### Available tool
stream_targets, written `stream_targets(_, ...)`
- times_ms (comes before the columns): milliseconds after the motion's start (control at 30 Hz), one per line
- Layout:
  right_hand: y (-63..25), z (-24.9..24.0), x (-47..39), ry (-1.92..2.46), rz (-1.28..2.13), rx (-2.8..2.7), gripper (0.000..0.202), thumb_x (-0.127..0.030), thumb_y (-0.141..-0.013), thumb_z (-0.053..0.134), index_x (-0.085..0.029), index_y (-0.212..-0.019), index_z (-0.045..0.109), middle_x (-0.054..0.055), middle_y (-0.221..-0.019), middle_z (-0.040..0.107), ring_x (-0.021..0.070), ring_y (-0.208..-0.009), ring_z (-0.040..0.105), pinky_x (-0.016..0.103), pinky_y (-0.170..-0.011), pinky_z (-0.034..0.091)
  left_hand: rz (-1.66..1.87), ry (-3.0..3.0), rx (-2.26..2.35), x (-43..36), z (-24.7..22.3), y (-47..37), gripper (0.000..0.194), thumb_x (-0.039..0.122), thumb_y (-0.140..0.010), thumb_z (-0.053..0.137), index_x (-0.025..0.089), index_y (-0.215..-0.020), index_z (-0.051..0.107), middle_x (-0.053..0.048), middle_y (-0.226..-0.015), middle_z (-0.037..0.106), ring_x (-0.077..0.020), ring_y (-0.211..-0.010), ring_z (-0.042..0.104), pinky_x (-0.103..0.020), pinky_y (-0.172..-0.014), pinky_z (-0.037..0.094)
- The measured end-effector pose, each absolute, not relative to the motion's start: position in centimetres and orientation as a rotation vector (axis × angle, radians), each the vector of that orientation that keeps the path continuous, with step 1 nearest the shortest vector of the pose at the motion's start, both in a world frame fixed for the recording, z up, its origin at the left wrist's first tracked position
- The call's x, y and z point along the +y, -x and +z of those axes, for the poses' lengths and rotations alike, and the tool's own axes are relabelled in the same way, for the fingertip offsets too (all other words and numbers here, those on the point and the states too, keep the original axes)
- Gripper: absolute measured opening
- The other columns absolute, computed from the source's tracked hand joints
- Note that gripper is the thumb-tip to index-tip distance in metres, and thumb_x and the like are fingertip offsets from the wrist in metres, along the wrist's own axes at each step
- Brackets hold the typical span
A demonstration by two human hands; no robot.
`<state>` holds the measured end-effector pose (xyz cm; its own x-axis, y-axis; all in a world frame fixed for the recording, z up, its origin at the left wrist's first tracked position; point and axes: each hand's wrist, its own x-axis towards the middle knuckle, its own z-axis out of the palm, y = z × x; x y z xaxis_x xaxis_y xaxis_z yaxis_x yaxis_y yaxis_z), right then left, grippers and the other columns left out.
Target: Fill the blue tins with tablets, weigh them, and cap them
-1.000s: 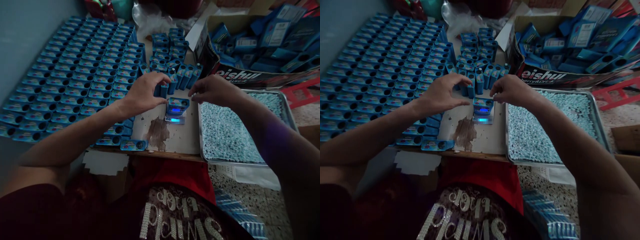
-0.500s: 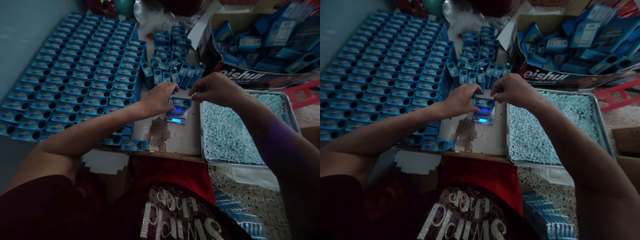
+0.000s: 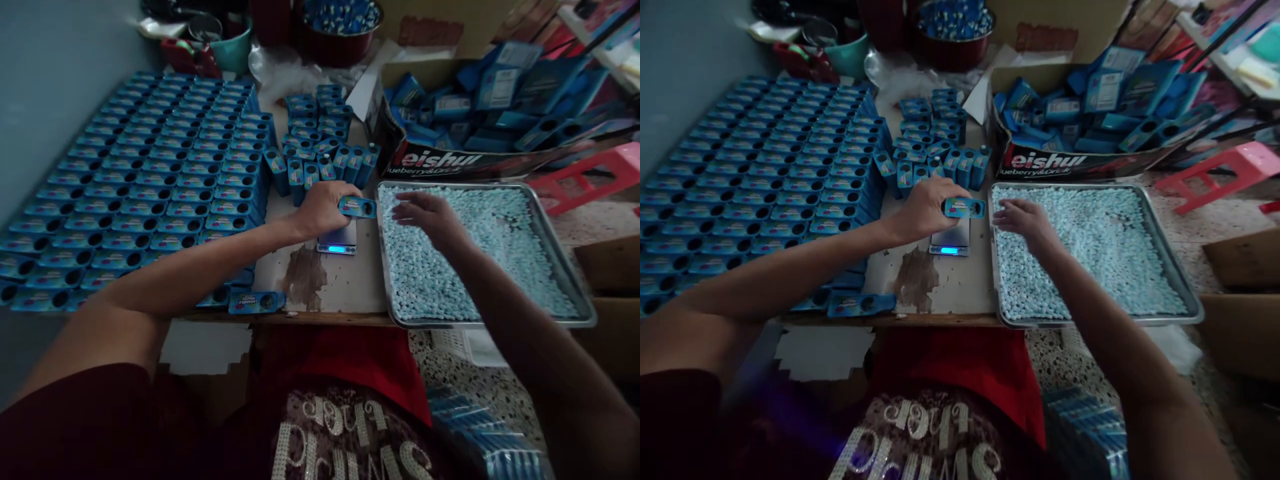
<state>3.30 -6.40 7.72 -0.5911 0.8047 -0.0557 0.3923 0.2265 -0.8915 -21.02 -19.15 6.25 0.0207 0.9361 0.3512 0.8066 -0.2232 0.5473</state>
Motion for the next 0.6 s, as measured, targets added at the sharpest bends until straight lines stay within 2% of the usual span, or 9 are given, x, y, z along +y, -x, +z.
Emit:
stream_targets(100, -2.3, 6.1, -9.4, 1.115, 1.846, -1.398, 0.025, -0.048, -0.105, 0.069, -0.025, -0.095, 0.071, 0.006, -0.088, 0.079, 0.0229, -0.087, 0.079, 0.042, -0.089, 0.069, 0.916, -2.490, 1.779, -18.4, 7.6, 18.8, 0.033, 0.016, -0.101, 0.063, 0.025, -0.128, 0.081, -0.009, -0.116, 0.078, -0.0291, -0.111, 0.067, -0.046, -0.100, 0.051)
stream_targets(200, -2.3, 5.4, -10.3, 1.013, 2.078, -0.927, 0.026, -0.043, -0.111, 0.061, -0.025, -0.092, 0.066, 0.004, -0.085, 0.078, 0.0199, -0.084, 0.078, 0.038, -0.090, 0.071, 0.832, -2.669, 1.805, -17.4, 7.4, 16.8, 0.035, 0.018, -0.106, 0.060, 0.028, -0.134, 0.078, -0.010, -0.118, 0.076, -0.0312, -0.113, 0.063, -0.048, -0.095, 0.050)
stream_targets(300, -3.4, 5.3, -9.7, 0.965, 2.172, -0.734, 0.019, -0.033, -0.108, 0.065, -0.025, -0.091, 0.064, 0.004, -0.082, 0.076, 0.0198, -0.083, 0.078, 0.036, -0.088, 0.072, 0.740, -2.690, 1.820, -16.2, 6.0, 15.8, 0.032, 0.017, -0.104, 0.063, 0.026, -0.132, 0.078, -0.011, -0.112, 0.074, -0.0317, -0.110, 0.061, -0.046, -0.088, 0.050)
stream_targets(400, -4.5, 4.9, -9.1, 0.995, 2.240, -0.643, 0.014, -0.013, -0.104, 0.062, -0.021, -0.093, 0.067, 0.005, -0.087, 0.078, 0.0170, -0.083, 0.078, 0.030, -0.089, 0.072, 0.788, -2.547, 1.851, -15.0, 4.6, 15.6, 0.033, 0.015, -0.095, 0.073, 0.025, -0.126, 0.080, -0.009, -0.111, 0.074, -0.0301, -0.106, 0.062, -0.043, -0.089, 0.051)
stream_targets(500, -5.3, 4.0, -8.7, 1.008, 2.216, -0.659, 0.020, 0.002, -0.095, 0.063, -0.017, -0.097, 0.070, 0.007, -0.093, 0.080, 0.0166, -0.090, 0.082, 0.026, -0.094, 0.070, 0.917, -2.313, 1.861, -14.3, 3.9, 15.4, 0.038, 0.016, -0.085, 0.082, 0.024, -0.123, 0.082, -0.006, -0.109, 0.075, -0.0277, -0.103, 0.065, -0.041, -0.092, 0.053)
stream_targets(600, -6.3, 3.1, -8.3, 1.065, 2.129, -0.774, 0.023, 0.007, -0.087, 0.069, -0.014, -0.096, 0.073, 0.010, -0.094, 0.082, 0.0191, -0.092, 0.084, 0.026, -0.094, 0.071, 1.053, -2.109, 1.813, -14.1, 3.7, 15.1, 0.041, 0.015, -0.080, 0.086, 0.023, -0.120, 0.083, -0.005, -0.107, 0.078, -0.0255, -0.102, 0.070, -0.039, -0.096, 0.054)
